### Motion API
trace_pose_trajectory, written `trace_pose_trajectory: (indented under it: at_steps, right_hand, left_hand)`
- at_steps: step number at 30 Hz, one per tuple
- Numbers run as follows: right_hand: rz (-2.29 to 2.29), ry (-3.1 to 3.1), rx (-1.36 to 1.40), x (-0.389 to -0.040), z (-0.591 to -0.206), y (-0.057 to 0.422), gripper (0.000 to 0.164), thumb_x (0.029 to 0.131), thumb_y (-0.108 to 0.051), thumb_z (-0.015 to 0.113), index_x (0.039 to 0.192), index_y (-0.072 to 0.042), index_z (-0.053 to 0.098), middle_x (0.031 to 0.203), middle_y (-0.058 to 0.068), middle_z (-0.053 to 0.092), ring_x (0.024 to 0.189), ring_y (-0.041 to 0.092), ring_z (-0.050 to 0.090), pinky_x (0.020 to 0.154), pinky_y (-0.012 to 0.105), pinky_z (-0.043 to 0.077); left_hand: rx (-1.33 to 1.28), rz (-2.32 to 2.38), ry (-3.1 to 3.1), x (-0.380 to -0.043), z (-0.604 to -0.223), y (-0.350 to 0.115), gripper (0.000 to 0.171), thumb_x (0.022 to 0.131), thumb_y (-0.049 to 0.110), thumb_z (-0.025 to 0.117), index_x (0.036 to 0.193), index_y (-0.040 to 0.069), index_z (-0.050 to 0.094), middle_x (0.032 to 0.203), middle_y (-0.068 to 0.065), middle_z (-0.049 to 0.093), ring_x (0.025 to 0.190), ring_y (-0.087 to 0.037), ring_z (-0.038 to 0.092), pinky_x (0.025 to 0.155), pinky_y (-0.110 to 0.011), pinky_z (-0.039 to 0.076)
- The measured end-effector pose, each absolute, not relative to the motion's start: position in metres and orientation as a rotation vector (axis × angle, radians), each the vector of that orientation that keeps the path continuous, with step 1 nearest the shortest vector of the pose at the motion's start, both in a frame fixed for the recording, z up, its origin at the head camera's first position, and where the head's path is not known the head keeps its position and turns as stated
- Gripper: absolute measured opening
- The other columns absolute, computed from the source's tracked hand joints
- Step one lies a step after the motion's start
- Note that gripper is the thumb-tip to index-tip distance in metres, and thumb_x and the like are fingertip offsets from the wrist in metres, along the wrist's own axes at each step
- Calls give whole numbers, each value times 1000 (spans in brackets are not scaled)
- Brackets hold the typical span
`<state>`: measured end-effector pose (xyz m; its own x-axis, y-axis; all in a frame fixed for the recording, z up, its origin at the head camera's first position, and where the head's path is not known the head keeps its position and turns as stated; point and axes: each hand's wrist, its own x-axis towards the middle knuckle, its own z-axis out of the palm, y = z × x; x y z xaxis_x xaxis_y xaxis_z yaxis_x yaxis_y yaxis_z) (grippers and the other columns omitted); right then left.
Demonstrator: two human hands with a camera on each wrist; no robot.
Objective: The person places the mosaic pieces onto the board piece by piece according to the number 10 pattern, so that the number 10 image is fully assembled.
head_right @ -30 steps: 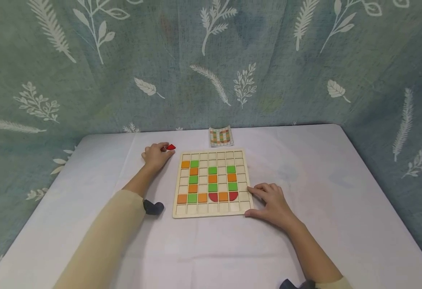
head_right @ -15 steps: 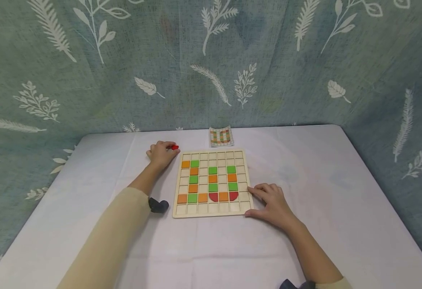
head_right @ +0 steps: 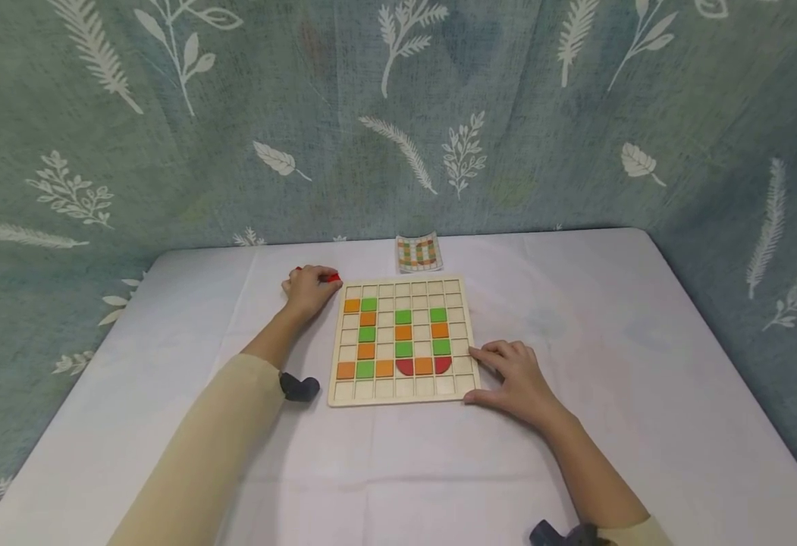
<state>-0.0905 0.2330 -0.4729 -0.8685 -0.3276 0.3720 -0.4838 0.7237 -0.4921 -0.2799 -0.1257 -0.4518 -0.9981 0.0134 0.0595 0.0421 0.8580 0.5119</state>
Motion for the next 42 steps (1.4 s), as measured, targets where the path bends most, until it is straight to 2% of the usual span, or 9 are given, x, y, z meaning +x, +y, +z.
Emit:
trace_pose_trajectory:
  at_steps: [6,14,27,42]
  right_hand:
    - [870,-2660,653,-91,-474,234,70,60,-40,84,120,-8,65,107,8,60,95,24,47,81,40,31]
    - [863,-2658,658,-91,-473,233,70,61,-40,84,120,-8,65,107,8,60,94,24,47,81,41,31]
    - [856,-2629,677,-90,-473,233,70,60,-40,84,118,-7,65,106,9,60,94,25,48,81,41,32]
    - [858,-2644,667,-90,-472,233,70,60,-38,85,119,-7,65,107,9,60,93,24,46,81,41,31]
  left_hand:
    - [-79,-801,-2972,-278,-450,-125,37,90,31,62,120,9,63,119,-16,56,117,-36,39,100,-52,19]
    - [-166,-875,-2949,-276,-442,-120,35,90,30,63,120,12,63,115,-11,57,115,-32,40,101,-52,15]
    - [-232,-971,-3005,-267,-432,-93,35,90,33,63,121,17,63,115,-3,54,112,-24,37,96,-47,23]
    - [-461,-956,-3024,-254,-439,-60,31,88,30,64,115,14,67,108,-5,57,104,-23,39,88,-44,23]
